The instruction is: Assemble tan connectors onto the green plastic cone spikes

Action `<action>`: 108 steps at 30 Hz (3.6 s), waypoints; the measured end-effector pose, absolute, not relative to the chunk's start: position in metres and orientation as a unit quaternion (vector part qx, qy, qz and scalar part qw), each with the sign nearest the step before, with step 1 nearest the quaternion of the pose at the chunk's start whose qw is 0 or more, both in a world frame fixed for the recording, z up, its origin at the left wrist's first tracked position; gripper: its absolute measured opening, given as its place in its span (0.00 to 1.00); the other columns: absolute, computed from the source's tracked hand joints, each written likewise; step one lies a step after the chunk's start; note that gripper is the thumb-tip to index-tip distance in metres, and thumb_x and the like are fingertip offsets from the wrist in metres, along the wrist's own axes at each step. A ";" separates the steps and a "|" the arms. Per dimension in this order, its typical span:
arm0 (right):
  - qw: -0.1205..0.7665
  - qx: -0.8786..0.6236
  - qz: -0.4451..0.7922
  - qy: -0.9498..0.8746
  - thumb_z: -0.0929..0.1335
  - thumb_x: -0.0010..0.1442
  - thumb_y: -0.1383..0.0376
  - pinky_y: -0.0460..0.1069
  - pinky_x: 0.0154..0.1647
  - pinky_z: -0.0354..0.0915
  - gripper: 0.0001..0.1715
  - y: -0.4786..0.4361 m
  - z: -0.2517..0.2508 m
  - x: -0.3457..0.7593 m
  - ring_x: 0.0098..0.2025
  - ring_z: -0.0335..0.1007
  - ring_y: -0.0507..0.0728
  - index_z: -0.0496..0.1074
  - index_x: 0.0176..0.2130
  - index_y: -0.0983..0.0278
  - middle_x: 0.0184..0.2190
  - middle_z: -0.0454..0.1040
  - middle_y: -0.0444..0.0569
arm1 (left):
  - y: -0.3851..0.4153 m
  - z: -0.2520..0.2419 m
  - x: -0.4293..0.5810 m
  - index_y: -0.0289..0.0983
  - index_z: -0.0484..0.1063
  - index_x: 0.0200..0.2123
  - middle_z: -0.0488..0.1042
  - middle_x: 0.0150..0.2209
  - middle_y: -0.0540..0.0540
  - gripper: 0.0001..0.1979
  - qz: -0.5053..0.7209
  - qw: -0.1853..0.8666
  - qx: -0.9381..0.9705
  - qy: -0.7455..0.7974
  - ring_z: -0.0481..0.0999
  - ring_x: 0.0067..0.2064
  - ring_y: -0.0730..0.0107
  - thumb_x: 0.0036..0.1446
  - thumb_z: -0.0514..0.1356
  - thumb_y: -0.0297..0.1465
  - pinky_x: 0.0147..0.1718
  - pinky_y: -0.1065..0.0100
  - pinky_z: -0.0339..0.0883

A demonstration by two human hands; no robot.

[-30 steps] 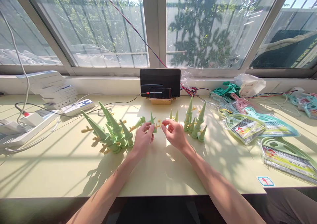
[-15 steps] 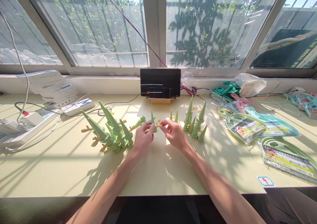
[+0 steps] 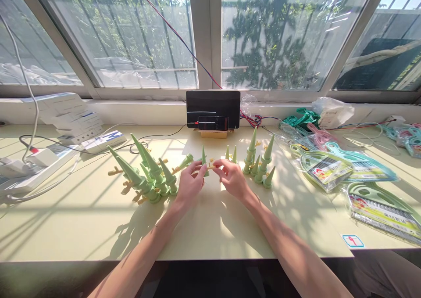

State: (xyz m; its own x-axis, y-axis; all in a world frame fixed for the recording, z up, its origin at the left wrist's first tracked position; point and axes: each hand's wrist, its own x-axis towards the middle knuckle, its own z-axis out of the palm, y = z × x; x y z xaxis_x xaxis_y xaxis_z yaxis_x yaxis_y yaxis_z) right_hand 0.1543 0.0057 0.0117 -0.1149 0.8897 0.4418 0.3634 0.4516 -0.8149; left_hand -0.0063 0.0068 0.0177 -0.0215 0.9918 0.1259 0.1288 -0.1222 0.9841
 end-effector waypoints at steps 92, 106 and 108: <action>0.477 -0.436 0.304 -0.700 0.68 0.62 0.56 0.47 0.23 0.67 0.13 0.006 0.012 0.154 0.24 0.68 0.52 0.72 0.40 0.63 0.30 0.73 0.47 | 0.009 0.013 -0.007 0.36 0.78 0.46 0.80 0.37 0.40 0.21 0.518 0.400 0.568 0.499 0.74 0.26 0.71 0.57 0.62 0.45 0.23 0.69 0.66; 0.448 -0.473 0.292 -0.701 0.65 0.65 0.54 0.47 0.24 0.64 0.18 0.008 0.012 0.153 0.22 0.66 0.52 0.72 0.32 0.63 0.21 0.70 0.44 | 0.006 0.019 -0.006 0.36 0.76 0.45 0.78 0.40 0.41 0.19 0.492 0.427 0.561 0.511 0.69 0.23 0.76 0.58 0.62 0.44 0.20 0.71 0.60; 0.442 -0.478 0.294 -0.700 0.64 0.65 0.53 0.47 0.24 0.64 0.19 0.008 0.012 0.153 0.21 0.66 0.52 0.72 0.31 0.63 0.21 0.70 0.44 | 0.006 0.018 -0.006 0.36 0.76 0.45 0.78 0.40 0.41 0.19 0.490 0.427 0.560 0.513 0.69 0.23 0.77 0.58 0.62 0.44 0.20 0.71 0.60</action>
State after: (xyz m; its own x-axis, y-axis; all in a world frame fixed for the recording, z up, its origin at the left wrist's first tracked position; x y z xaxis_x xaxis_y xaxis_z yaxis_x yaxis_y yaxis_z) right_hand 0.1525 0.0079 0.0123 -0.1524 0.9288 0.3379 0.4077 0.3705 -0.8345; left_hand -0.0057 0.0061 0.0185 -0.0080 0.9937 0.1116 0.1569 -0.1090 0.9816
